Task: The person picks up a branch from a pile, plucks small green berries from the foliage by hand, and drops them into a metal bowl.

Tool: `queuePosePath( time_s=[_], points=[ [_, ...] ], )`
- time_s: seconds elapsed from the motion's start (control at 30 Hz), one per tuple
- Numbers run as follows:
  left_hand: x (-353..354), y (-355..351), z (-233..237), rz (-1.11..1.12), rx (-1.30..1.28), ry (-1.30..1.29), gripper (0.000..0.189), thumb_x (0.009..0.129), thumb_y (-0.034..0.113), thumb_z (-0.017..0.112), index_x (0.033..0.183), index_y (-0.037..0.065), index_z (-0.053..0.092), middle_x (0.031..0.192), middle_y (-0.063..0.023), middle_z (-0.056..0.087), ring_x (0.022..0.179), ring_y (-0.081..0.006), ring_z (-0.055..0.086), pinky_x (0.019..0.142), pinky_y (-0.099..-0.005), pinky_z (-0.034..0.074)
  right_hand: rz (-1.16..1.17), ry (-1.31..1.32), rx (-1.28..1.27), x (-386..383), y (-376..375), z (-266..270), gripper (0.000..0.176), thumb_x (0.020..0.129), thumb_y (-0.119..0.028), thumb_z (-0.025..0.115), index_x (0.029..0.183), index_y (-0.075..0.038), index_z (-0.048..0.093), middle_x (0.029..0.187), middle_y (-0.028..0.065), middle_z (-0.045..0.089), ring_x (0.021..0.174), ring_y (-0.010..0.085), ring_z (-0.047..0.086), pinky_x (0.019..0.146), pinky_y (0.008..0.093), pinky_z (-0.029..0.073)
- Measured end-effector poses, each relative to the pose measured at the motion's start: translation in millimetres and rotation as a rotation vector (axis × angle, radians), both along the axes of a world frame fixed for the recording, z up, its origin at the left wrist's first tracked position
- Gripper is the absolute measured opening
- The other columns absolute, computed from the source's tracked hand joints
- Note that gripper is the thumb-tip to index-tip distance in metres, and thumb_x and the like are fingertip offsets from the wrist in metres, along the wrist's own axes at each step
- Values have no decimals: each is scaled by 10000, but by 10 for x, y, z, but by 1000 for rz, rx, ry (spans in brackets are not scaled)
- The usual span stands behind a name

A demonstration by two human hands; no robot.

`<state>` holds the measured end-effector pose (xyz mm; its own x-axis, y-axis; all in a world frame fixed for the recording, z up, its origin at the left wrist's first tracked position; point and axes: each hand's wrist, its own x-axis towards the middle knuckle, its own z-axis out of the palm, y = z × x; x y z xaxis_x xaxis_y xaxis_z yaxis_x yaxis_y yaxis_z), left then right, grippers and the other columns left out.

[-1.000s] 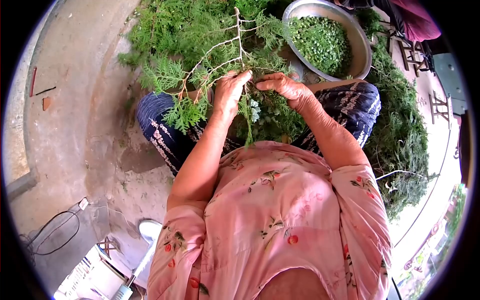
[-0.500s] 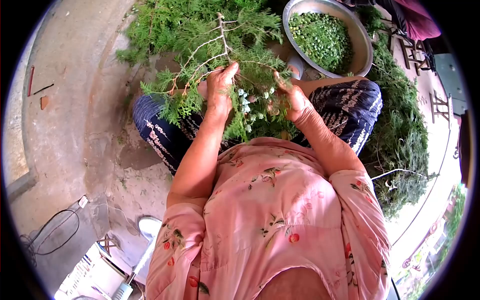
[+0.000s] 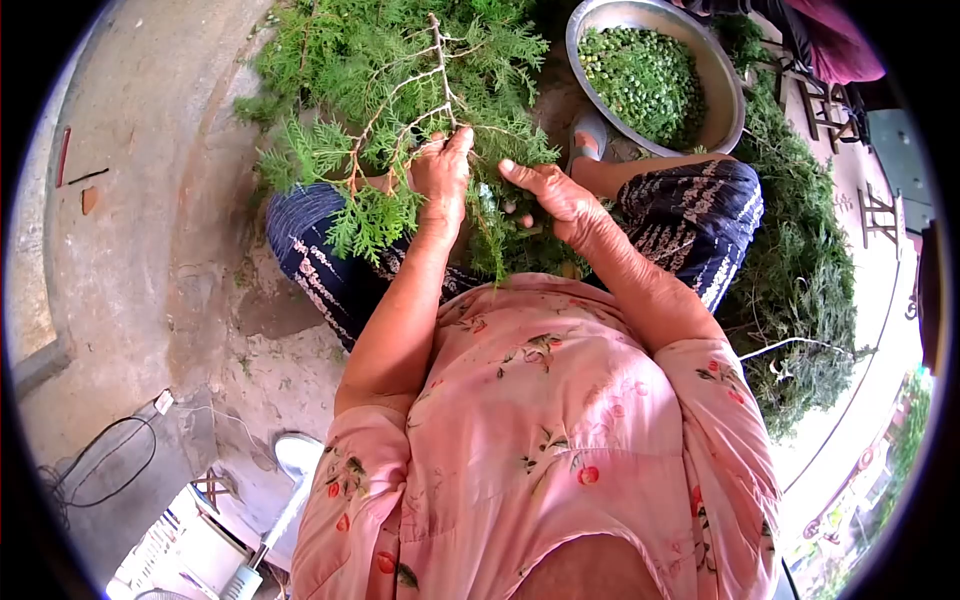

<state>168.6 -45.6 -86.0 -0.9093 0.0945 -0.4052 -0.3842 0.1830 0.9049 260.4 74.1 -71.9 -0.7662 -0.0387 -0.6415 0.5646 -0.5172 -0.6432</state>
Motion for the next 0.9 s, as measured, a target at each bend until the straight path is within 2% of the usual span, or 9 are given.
queuePosePath(
  time_s=[0.13, 0.4, 0.53, 0.6, 0.67, 0.73, 0.77, 0.87, 0.9],
  points=[
    [8, -8, 72, -114, -155, 178, 298, 754, 310, 642, 737, 13, 626, 642, -12, 567, 581, -118, 460, 573, -256, 363, 229, 63, 155, 24, 3, 40, 298, 841, -309, 525, 784, -21, 575, 690, 51, 571, 547, 88, 452, 411, 205, 338],
    [14, 26, -148, -186, 31, 169, 245, 740, 240, 639, 714, -3, 629, 578, 12, 490, 520, -99, 402, 516, -249, 314, 74, -37, -21, 203, -59, 164, 263, 858, -278, 469, 786, -40, 553, 702, 50, 577, 554, 113, 458, 440, 213, 351],
    [61, 127, -158, -227, 16, 203, 264, 740, 250, 635, 714, -13, 628, 572, 17, 493, 509, -94, 400, 502, -252, 309, 115, 375, 402, 367, -59, 262, 269, 862, -306, 464, 758, -60, 492, 712, 66, 570, 598, 121, 492, 451, 228, 369],
    [80, 202, -114, -190, 27, 161, 267, 741, 253, 633, 720, -13, 631, 585, 11, 514, 518, -92, 408, 497, -250, 307, 2, -45, -5, 330, -51, 482, 269, 910, -264, 395, 743, -63, 455, 704, 37, 523, 568, 77, 416, 472, 211, 363],
    [84, 237, -95, -206, 20, 158, 264, 739, 252, 635, 727, -12, 635, 598, 4, 531, 525, -92, 412, 504, -246, 310, 19, 57, 101, 358, -77, 462, 259, 902, -250, 417, 742, -52, 465, 693, 46, 520, 566, 98, 428, 458, 211, 359],
    [76, 263, -89, -226, -27, 63, 298, 716, 273, 629, 715, -25, 630, 586, -64, 581, 526, -146, 501, 554, -273, 398, -270, -116, -174, 346, -112, 480, 247, 888, -235, 445, 732, -45, 471, 685, 61, 515, 553, 125, 445, 437, 220, 353],
    [109, 269, -77, -218, 37, 96, 293, 714, 270, 635, 709, -23, 633, 585, -55, 584, 520, -142, 497, 553, -265, 397, -269, -65, -224, 381, -93, 453, 233, 872, -221, 472, 724, -40, 481, 669, 69, 502, 553, 148, 465, 422, 235, 354],
    [109, 309, -118, -230, -20, 80, 288, 718, 266, 638, 701, -22, 634, 584, -51, 584, 511, -136, 488, 544, -257, 391, -321, -120, -292, 396, -89, 441, 219, 861, -208, 489, 724, -37, 485, 651, 65, 483, 565, 150, 474, 406, 246, 351],
    [120, 305, -102, -248, 2, 78, 280, 720, 266, 641, 683, -11, 634, 576, -47, 575, 504, -132, 477, 528, -258, 382, -190, 156, 35, 420, -115, 277, 209, 856, -199, 495, 725, -37, 485, 644, 60, 473, 563, 152, 474, 396, 248, 344]
  ],
)
